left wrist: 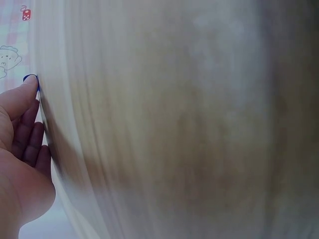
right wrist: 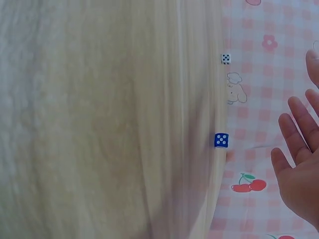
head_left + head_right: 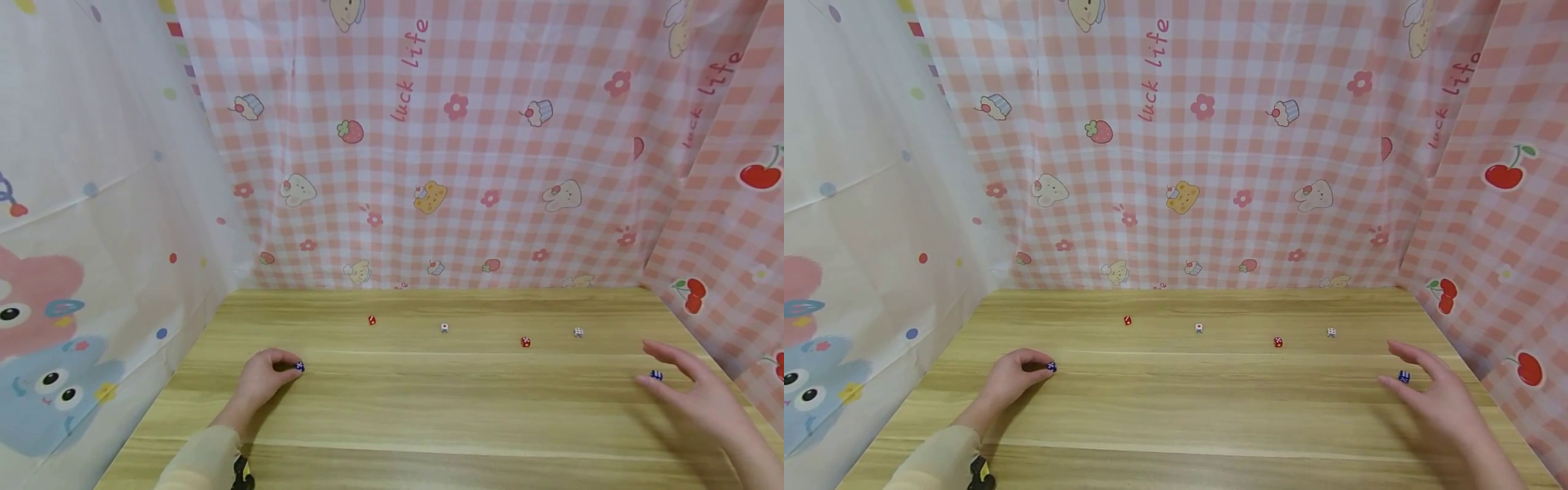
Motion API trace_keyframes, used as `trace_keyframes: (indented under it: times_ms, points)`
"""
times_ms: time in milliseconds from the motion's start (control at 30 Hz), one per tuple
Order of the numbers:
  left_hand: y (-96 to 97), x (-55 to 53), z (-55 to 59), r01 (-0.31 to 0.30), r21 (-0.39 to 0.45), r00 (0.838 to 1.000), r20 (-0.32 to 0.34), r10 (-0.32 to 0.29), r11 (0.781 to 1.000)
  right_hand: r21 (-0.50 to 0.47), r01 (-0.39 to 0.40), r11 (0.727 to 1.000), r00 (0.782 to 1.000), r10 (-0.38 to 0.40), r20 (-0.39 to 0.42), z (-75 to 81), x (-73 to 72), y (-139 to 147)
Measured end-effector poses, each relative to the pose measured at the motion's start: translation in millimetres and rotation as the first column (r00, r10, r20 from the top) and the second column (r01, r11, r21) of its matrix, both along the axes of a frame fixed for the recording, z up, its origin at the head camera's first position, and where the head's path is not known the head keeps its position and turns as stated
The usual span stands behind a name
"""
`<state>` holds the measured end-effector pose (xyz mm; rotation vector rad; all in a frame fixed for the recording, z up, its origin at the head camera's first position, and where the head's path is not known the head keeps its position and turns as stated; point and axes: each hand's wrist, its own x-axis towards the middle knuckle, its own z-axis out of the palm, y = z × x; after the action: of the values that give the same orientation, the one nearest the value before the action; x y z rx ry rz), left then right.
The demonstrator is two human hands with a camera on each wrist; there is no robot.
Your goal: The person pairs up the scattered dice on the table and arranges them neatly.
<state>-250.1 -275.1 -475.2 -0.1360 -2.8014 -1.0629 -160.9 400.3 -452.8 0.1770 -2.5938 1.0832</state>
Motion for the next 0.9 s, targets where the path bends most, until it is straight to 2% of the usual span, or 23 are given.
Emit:
trace_keyframes:
  times_ms: [267,500,600,833,900]
  points:
    - [5.4,0.4,0.9,0.023,-0.009,1.000,-0.010,-0.023,1.000,0.015,0.017,1.000,0.999,-0.017,-0.039,-1.6,-2.4,6]
    - [11.6,0.4,1.1,0.017,0.006,1.000,-0.001,-0.017,1.000,0.007,-0.001,1.000,0.996,0.002,-0.086,-3.6,-4.4,12]
    - [13.5,0.7,1.5,0.013,0.016,1.000,0.005,-0.013,1.000,0.002,-0.001,1.000,0.998,0.001,-0.067,-4.3,-3.0,15]
    - [17.4,0.3,0.5,0.025,0.007,1.000,0.007,-0.025,1.000,0.009,0.049,0.999,0.998,-0.049,0.036,-5.6,1.4,21]
    - [19.5,0.6,0.8,0.030,0.007,1.000,0.008,-0.030,1.000,0.000,0.040,0.999,0.998,-0.040,0.048,-6.1,2.0,23]
